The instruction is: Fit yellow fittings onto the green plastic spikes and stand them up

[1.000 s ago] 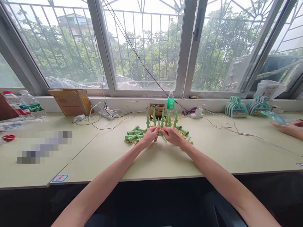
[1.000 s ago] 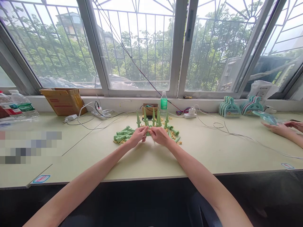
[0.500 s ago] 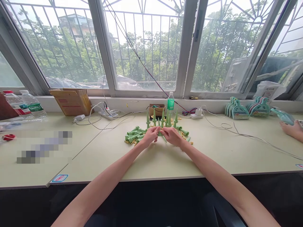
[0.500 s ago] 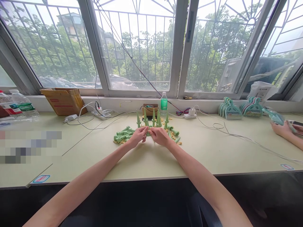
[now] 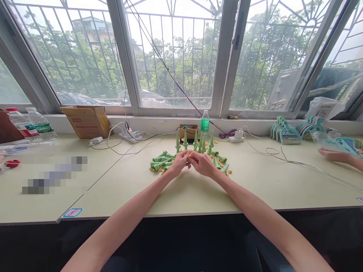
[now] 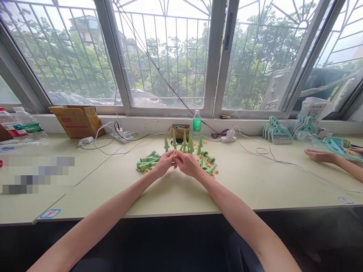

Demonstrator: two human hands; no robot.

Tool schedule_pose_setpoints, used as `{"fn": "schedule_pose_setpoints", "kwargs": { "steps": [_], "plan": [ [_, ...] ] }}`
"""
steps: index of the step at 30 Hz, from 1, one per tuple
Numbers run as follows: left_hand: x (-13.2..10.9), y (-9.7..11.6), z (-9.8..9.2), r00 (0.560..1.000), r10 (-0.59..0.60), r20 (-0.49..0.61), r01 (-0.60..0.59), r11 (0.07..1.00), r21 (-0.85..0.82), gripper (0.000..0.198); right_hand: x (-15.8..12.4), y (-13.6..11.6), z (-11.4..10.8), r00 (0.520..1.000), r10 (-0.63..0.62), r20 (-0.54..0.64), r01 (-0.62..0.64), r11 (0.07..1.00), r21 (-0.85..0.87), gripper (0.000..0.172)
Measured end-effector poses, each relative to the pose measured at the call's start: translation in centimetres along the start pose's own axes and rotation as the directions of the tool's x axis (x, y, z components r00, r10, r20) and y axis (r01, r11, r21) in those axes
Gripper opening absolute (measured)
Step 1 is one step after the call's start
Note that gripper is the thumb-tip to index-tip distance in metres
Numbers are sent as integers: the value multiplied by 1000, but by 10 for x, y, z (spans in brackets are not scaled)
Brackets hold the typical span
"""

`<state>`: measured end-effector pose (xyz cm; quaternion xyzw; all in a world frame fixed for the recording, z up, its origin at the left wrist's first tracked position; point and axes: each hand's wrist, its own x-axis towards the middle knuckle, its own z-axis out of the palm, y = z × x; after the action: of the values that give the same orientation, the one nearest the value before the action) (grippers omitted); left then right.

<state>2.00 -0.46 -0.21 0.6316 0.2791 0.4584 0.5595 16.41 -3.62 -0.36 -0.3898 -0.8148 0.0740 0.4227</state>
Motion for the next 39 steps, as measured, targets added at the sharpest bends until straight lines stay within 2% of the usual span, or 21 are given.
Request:
{"fn": "schedule_pose_setpoints", "kwargs": {
  "steps": [6,12,30,34,39],
  "plan": [
    [4,-3,4,996,45,-80,-46,999,-7,43,1,8,-1,996,76,-41,-75,997,17,14],
    [4,-6,5,991,39,-130,-42,999,-22,43,1,5,-2,994,101,-40,-99,994,49,14],
    [4,-4,6,986,44,-161,-46,999,-9,45,2,8,-3,992,117,-49,-113,990,88,26],
    [5,-2,6,984,57,-172,-58,998,-1,44,3,13,-9,993,86,-79,-81,994,71,29],
    [5,-5,6,984,13,-177,-11,1000,12,44,7,25,-22,969,137,-204,-134,991,27,36]
  ]
}}
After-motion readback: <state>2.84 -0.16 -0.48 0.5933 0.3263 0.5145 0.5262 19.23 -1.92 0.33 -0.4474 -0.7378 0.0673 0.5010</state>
